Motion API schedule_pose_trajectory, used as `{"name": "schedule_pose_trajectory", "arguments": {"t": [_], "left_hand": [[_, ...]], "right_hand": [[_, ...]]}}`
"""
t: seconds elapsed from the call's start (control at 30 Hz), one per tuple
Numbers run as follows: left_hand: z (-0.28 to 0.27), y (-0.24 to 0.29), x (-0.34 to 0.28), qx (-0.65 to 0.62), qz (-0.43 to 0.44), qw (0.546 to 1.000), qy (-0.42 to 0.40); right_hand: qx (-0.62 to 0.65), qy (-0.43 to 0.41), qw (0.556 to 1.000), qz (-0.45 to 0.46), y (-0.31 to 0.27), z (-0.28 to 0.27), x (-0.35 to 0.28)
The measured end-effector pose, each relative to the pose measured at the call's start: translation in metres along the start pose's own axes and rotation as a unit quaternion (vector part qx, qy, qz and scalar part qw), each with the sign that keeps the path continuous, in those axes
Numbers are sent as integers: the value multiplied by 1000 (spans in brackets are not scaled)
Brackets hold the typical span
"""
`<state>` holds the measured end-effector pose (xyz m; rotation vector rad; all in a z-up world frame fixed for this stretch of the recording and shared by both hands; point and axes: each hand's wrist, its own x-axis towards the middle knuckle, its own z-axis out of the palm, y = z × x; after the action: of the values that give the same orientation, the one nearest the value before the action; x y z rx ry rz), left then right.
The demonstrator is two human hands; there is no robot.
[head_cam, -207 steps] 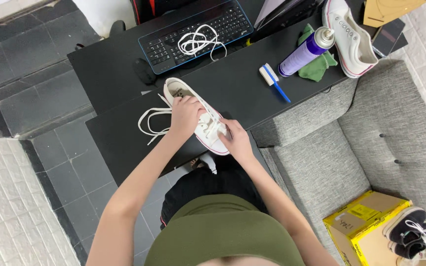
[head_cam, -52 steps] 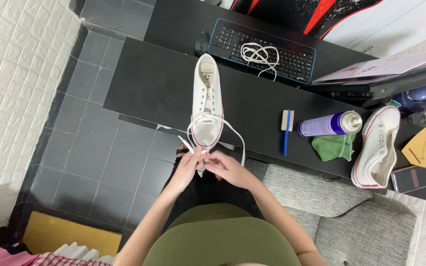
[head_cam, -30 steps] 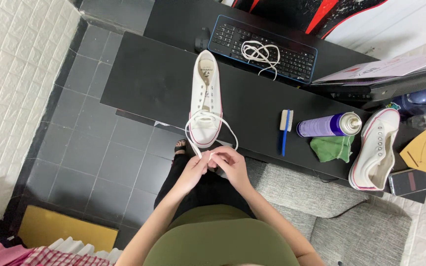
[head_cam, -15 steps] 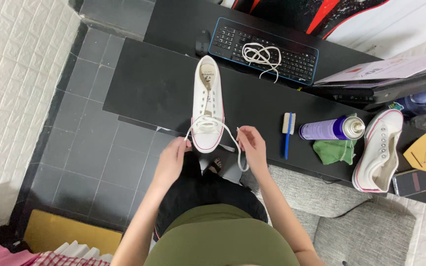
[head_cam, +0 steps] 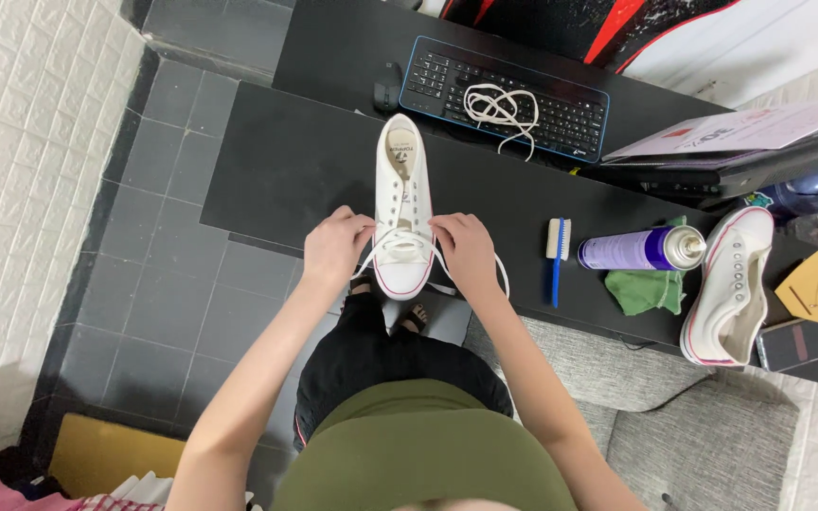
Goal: The person laces a white high-top sneaker placed on a black desk. They thread the white shoelaces through the eyelets from the bottom up, pulling them taut and adjusting the tension to ensure they are even.
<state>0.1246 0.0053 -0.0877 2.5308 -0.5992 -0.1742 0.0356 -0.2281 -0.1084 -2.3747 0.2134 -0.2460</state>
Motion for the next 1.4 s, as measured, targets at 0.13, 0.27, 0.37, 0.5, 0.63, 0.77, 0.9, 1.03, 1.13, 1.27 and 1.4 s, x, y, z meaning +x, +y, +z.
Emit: {"name": "schedule_pose_trajectory", "arguments": {"t": [0.13, 0.27, 0.37, 0.5, 0.63, 0.77, 0.9, 1.03, 1.13, 1.27, 1.4], "left_hand": [[10, -4, 16, 18, 31, 999, -12], [8, 1, 24, 21, 45, 998, -29], [15, 0, 26, 31, 58, 997, -43], [39, -12, 34, 65, 74, 994, -40], [58, -20, 35, 88, 126, 988, -18], [46, -14, 41, 82, 186, 978, -45], [41, -9, 55, 92, 211, 970, -80], [73, -22, 75, 202, 279, 937, -61], [86, -26, 83, 233, 326, 916, -31], [65, -11, 91, 221, 375, 900, 4], [9, 5, 93, 239, 470, 848, 53]], "right_hand": [[-72, -23, 997, -32, 7, 14, 10], [-97, -7, 994, -50, 6, 20, 12], [-85, -6, 995, -43, 4, 22, 11], [-56, -3, 998, -32, -7, 18, 12], [-35, -16, 999, -31, 2, 24, 9], [-43, -11, 998, -47, 19, 33, 12], [9, -56, 998, 4, 1, 19, 22], [8, -159, 987, -13, -24, -6, 36], [-68, -202, 971, -108, -22, -9, 40], [-218, -250, 923, -196, -17, -16, 50], [-264, -237, 909, -217, 10, 1, 47]]}}
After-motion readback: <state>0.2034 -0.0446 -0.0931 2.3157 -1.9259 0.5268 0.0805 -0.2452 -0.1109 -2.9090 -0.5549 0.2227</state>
